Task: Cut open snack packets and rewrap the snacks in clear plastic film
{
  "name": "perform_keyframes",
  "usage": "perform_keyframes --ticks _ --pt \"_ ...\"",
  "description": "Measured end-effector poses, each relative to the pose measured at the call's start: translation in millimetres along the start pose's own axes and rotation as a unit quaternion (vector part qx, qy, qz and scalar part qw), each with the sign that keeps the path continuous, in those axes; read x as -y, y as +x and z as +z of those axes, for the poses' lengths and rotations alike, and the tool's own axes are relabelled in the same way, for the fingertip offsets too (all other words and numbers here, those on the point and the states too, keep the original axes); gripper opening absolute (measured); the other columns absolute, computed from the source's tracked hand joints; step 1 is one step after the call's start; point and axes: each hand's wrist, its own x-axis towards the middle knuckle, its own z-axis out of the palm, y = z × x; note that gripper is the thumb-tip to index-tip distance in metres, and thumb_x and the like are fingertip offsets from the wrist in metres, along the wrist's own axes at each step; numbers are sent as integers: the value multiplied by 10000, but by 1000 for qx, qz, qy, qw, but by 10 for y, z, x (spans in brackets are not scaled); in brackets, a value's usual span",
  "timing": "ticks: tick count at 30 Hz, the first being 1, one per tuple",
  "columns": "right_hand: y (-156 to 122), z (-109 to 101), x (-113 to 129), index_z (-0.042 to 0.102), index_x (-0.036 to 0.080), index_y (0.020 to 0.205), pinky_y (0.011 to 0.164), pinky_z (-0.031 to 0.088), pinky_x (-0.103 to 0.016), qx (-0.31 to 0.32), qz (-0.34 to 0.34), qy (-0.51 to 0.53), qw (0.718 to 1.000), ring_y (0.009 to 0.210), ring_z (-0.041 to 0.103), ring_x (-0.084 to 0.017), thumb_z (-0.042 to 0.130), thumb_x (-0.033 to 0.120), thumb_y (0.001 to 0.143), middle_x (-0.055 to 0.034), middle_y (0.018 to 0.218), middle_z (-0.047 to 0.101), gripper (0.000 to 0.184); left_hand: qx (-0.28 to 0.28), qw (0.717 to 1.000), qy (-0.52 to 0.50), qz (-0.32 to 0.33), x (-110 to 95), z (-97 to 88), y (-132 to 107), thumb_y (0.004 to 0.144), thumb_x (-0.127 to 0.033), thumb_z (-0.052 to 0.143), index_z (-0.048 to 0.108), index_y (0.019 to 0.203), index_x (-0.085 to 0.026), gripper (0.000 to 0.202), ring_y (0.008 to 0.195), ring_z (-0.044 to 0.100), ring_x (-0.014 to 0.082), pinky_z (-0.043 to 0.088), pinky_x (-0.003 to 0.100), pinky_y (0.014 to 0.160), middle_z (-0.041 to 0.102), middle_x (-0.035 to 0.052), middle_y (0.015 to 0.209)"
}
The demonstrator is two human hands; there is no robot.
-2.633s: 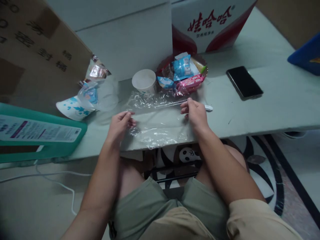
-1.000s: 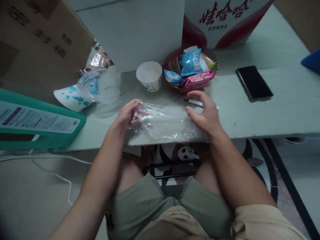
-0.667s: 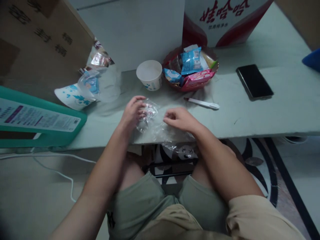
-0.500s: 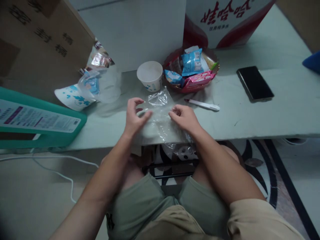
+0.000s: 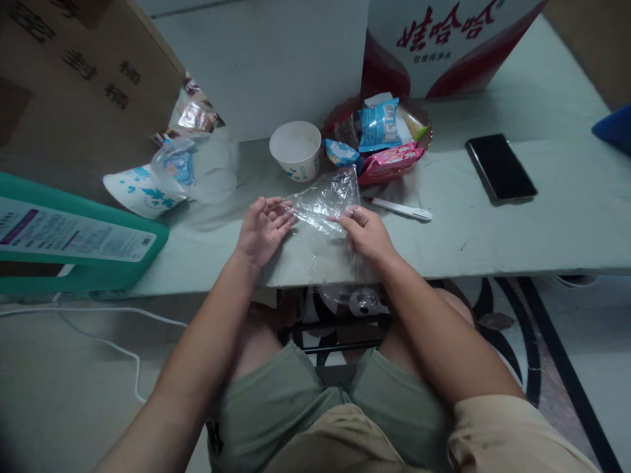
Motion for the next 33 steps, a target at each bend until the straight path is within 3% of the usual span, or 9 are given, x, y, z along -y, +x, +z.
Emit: perform_keyframes --ticks 4,6,9,13,17,21,24,29,33 --pt "0 64 16 464 242 780 422 380 -261 -12 25 81 996 422 426 -61 768 549 703 -24 909 767 439 112 989 59 -80 132 124 -261 593 -469 943 350 1426 -345 1030 1027 733 272 564 358 866 717 88 1127" --pt "-4 71 22 481 246 815 432 411 -261 -12 42 90 995 424 478 -76 800 596 670 -8 816 747 495 116 987 100 -51 148 176 -332 662 -427 915 241 1488 -349 1068 860 741 221 554 326 785 729 58 1012" --pt "-31 40 24 519 257 938 441 425 -255 -38 48 80 995 455 573 -118 842 631 622 38 675 677 586 94 988 120 39 98 176 -332 735 -436 864 275 1474 -332 951 639 657 141 503 281 658 694 -9 831" --pt "-96 -14 30 486 288 1049 487 468 -254 -46 0 96 994 506 630 -137 877 630 593 85 631 644 691 93 987 82 101 32 104 -271 673 -396 905 325 1460 -367 978 843 670 135 523 270 782 686 -8 955" --pt "-132 -3 58 432 297 991 410 401 -232 -23 -43 127 991 403 525 -81 859 658 616 90 706 675 673 140 988 40 -50 41 105 -248 611 -448 922 173 1547 -454 1199 1089 685 221 547 281 781 634 70 1259" --pt "-152 31 95 355 293 900 339 262 -247 -3 -47 123 991 326 372 -40 792 689 667 53 861 729 635 242 949 39 -197 42 163 -231 692 -613 823 29 1592 -434 1214 861 757 250 433 209 554 696 132 1185" --pt "-195 37 124 331 291 904 357 257 -275 -9 -26 98 995 328 356 -41 705 703 723 19 944 745 586 277 933 35 -226 51 207 -238 673 -609 841 121 1584 -396 1181 744 747 216 488 251 586 743 125 1117" --pt "-202 31 97 324 296 955 390 271 -285 5 0 47 999 350 357 -56 618 708 770 21 901 725 538 164 985 20 -57 91 268 -266 625 -416 893 335 1469 -424 1012 894 743 193 572 284 721 712 9 1054" --pt "-132 18 30 358 307 1110 438 354 -287 -65 6 19 998 426 491 -109 666 615 787 36 760 661 542 50 995 45 66 55 243 -226 661 -313 866 496 1251 -375 700 740 680 105 546 228 655 640 -47 917"
